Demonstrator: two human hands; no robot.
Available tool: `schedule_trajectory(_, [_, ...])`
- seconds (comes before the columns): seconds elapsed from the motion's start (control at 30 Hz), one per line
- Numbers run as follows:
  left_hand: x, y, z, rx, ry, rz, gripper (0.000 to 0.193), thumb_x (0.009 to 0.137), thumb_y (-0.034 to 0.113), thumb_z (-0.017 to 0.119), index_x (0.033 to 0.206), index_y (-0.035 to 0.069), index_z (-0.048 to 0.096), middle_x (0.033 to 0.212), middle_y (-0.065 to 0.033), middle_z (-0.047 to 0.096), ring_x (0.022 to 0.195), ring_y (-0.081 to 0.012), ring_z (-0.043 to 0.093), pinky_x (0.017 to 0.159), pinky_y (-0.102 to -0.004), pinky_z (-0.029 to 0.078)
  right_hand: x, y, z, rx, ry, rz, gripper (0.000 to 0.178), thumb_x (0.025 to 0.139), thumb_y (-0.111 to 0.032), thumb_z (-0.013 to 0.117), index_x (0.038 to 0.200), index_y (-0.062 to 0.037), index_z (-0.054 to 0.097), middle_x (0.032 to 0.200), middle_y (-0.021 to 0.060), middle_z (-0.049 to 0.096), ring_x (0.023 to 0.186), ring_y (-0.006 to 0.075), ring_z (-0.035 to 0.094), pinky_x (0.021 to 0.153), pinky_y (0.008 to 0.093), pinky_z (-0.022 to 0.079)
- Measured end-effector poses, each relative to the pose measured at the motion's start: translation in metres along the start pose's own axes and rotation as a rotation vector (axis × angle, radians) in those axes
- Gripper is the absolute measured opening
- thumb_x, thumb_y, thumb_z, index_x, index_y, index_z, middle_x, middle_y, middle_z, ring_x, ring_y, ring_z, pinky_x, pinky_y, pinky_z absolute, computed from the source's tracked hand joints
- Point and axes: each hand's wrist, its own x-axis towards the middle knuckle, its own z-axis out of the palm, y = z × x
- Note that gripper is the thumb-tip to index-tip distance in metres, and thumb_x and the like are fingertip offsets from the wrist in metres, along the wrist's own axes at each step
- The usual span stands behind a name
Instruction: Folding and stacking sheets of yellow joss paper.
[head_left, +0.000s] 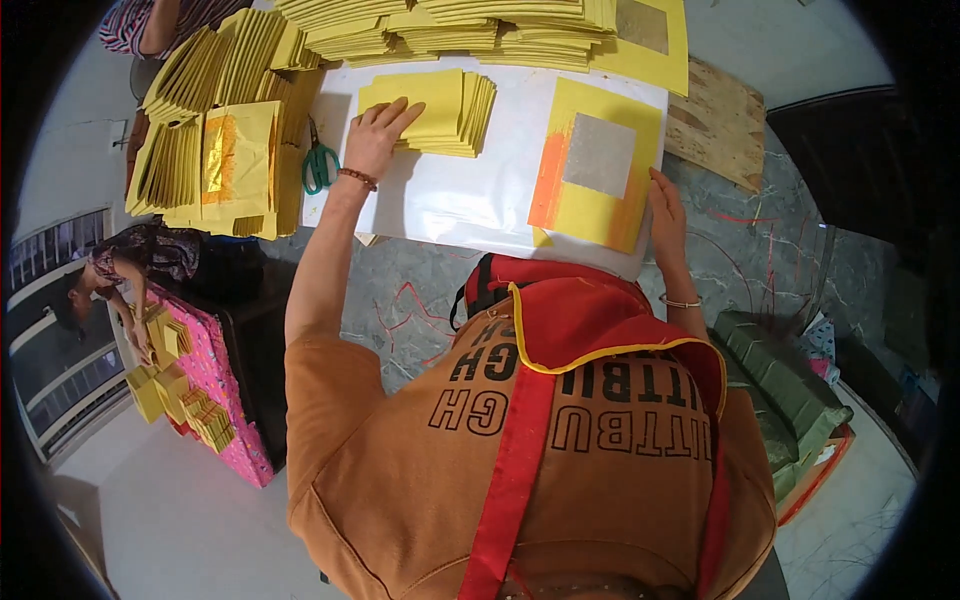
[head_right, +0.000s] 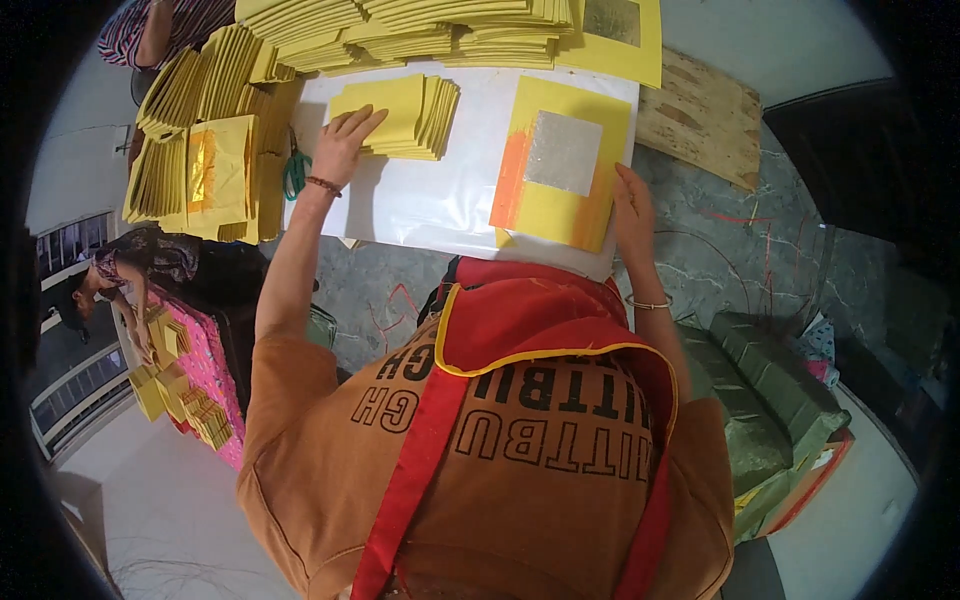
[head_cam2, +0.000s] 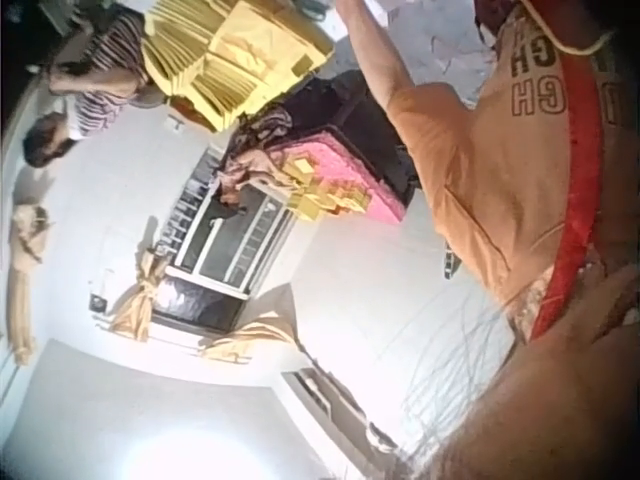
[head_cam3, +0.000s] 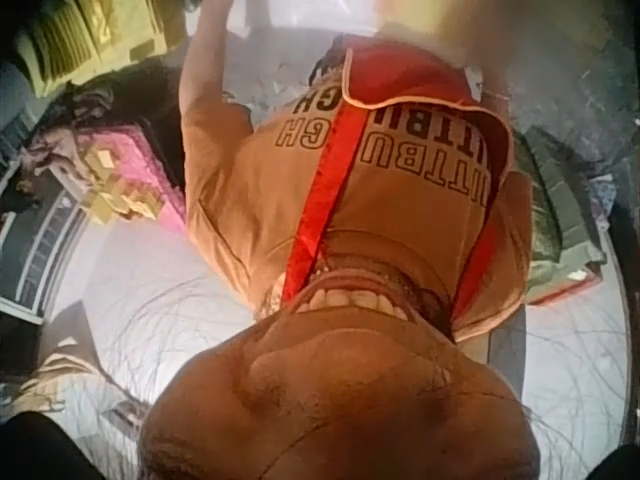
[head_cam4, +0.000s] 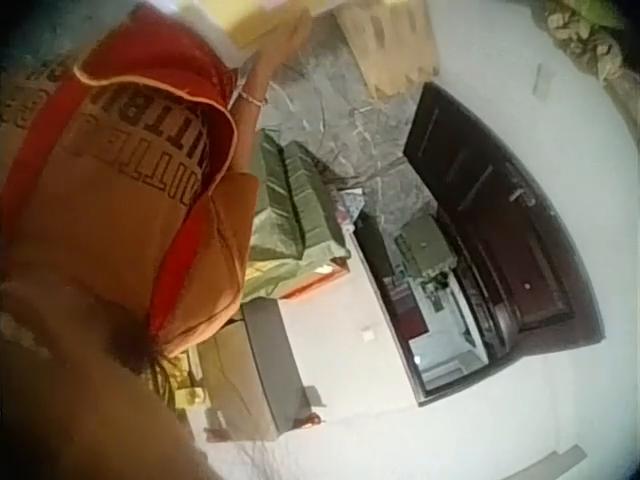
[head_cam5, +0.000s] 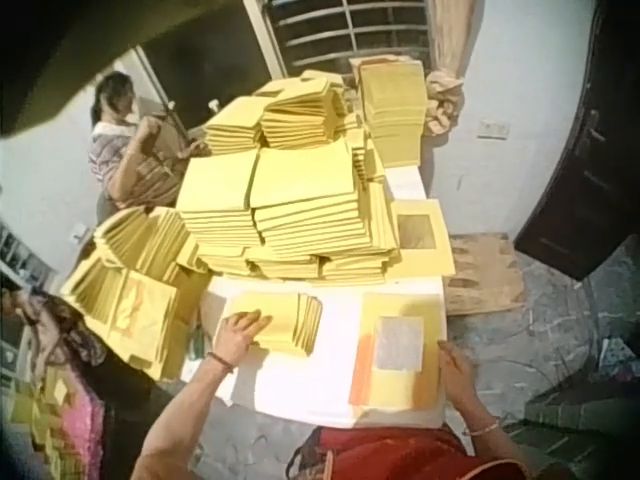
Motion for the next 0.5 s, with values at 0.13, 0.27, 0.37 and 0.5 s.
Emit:
schedule_trajectory(0.13, [0.016,-0.002,-0.025,0.168,-0.036,0.081,0.059,0.073,0.003,0.056,0.125,0.029,0.049,0.12,0.0027,0.055,0.106,-0.0199,0.051,0.087,-0.0389,0.037,0.002,0.019,-0.004,-0.136,0.0,-0.109,0.031,0.088,-0.015,0.052,0.118,-0.004,0.055,0.122,0.0104,0.049,0.114,0.0196,0.046,0.092,0.0283,0.038])
schedule_trajectory(0.27, [0.024,0.002,-0.036,0.242,0.034,0.159,0.054,0.074,0.006,0.055,0.123,0.028,0.051,0.117,0.0036,0.056,0.106,-0.0177,0.051,0.088,-0.0386,0.034,-0.003,0.012,0.0,-0.16,0.016,-0.09,0.032,0.086,-0.012,0.055,0.117,-0.0048,0.055,0.125,0.0097,0.047,0.114,0.0191,0.045,0.086,0.0264,0.041])
schedule_trajectory(0.37, [0.023,0.003,-0.023,0.097,-0.101,0.122,0.061,0.074,0.003,0.055,0.128,0.028,0.046,0.125,0.0011,0.05,0.112,-0.021,0.046,0.093,-0.0409,0.032,-0.004,0.01,0.001,-0.178,0.027,-0.117,0.031,0.086,-0.012,0.055,0.116,-0.0049,0.056,0.127,0.0098,0.046,0.114,0.0191,0.045,0.081,0.0247,0.042])
schedule_trajectory(0.5, [0.002,0.006,0.005,-0.051,-0.191,0.063,0.073,0.069,-0.001,0.056,0.134,0.026,0.037,0.138,-0.0048,0.036,0.123,-0.028,0.035,0.101,-0.0457,0.025,-0.005,0.006,0.003,-0.192,0.033,-0.107,0.032,0.085,-0.012,0.057,0.115,-0.0045,0.057,0.127,0.0106,0.046,0.115,0.0193,0.045,0.084,0.0254,0.041])
